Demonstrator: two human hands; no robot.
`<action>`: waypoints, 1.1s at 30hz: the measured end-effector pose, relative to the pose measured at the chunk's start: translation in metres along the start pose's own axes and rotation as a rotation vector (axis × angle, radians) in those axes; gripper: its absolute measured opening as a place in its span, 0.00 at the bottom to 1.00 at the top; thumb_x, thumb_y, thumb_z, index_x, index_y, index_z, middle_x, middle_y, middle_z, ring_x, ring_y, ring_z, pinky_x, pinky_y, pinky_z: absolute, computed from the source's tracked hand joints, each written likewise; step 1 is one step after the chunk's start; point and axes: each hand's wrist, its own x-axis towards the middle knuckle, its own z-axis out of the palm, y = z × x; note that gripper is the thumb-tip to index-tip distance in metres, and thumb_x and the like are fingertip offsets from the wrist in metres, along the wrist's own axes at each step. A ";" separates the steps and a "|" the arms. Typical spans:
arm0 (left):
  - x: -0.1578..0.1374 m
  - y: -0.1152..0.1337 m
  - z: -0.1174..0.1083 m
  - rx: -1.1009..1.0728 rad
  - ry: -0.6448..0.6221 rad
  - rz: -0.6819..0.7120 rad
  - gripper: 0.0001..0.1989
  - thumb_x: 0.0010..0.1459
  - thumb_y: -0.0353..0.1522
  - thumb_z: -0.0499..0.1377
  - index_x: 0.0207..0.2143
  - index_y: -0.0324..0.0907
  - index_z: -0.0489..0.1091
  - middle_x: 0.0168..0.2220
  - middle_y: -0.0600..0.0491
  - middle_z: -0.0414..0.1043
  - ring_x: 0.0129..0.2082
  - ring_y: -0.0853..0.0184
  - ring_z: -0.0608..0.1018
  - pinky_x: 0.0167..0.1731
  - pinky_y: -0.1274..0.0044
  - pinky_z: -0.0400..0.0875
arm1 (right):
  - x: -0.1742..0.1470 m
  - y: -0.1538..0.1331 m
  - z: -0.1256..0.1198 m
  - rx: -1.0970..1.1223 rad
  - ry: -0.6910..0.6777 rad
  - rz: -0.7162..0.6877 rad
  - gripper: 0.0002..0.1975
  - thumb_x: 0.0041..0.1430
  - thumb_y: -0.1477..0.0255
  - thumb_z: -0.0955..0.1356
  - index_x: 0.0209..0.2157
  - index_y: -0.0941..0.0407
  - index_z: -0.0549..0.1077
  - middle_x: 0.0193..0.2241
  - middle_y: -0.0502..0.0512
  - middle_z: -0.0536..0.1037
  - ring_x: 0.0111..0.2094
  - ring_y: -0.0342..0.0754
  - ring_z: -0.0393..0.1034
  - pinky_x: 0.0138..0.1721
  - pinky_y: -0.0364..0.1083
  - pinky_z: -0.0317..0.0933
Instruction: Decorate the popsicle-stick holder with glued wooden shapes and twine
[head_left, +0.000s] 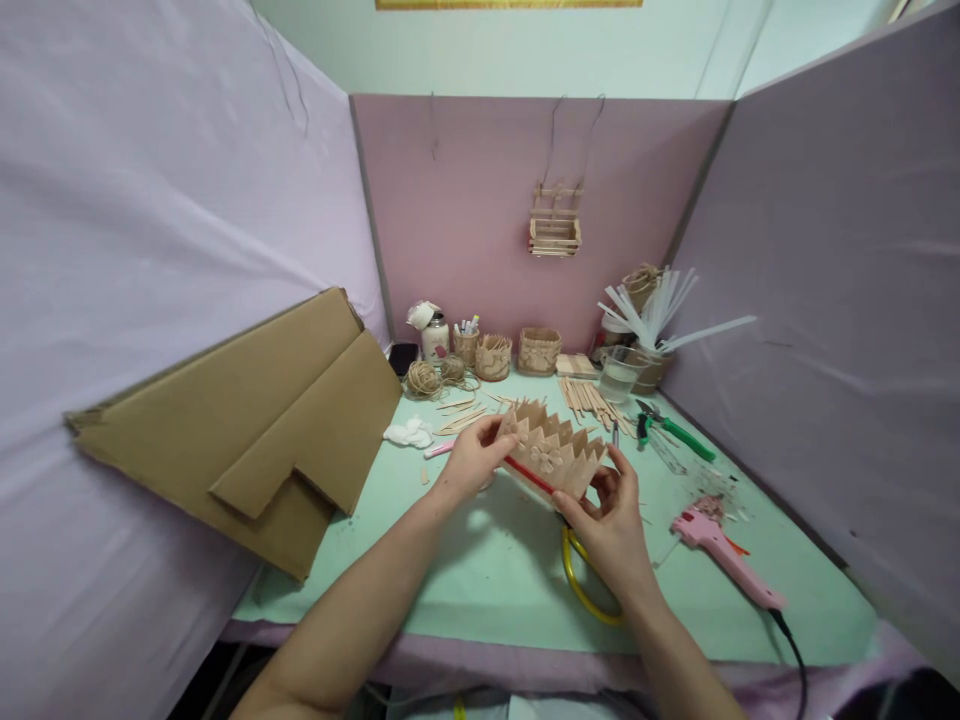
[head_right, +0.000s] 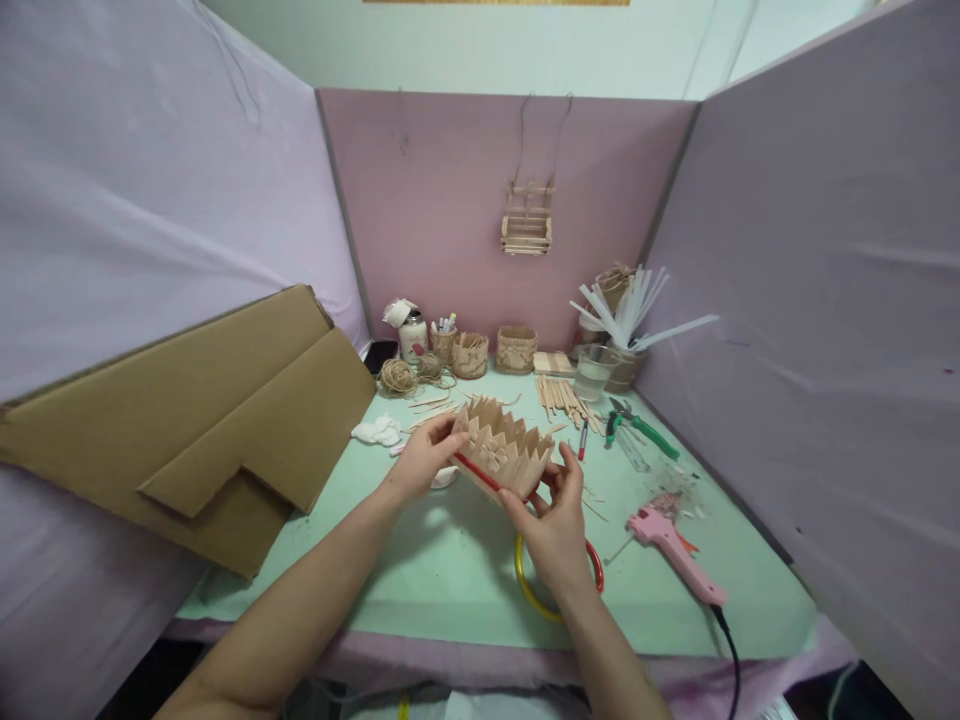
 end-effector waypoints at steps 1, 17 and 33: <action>0.000 0.000 0.000 0.002 0.003 0.008 0.16 0.48 0.31 0.59 0.41 0.36 0.72 0.41 0.46 0.77 0.42 0.60 0.77 0.45 0.70 0.70 | 0.000 0.000 0.000 -0.005 0.000 -0.005 0.44 0.44 0.66 0.75 0.59 0.46 0.50 0.43 0.53 0.66 0.50 0.52 0.64 0.46 0.52 0.68; -0.003 0.009 0.002 -0.133 -0.032 -0.101 0.20 0.46 0.38 0.65 0.42 0.39 0.74 0.41 0.47 0.77 0.43 0.59 0.76 0.43 0.70 0.70 | 0.002 -0.004 -0.002 -0.001 -0.003 0.035 0.45 0.43 0.65 0.75 0.59 0.48 0.50 0.45 0.55 0.67 0.51 0.52 0.64 0.47 0.52 0.66; -0.004 0.014 -0.004 -0.205 -0.117 -0.258 0.24 0.47 0.40 0.65 0.46 0.42 0.70 0.45 0.49 0.73 0.42 0.64 0.75 0.38 0.76 0.69 | 0.005 -0.009 -0.002 0.078 -0.011 0.160 0.45 0.41 0.60 0.76 0.58 0.51 0.53 0.45 0.56 0.71 0.49 0.52 0.67 0.52 0.53 0.61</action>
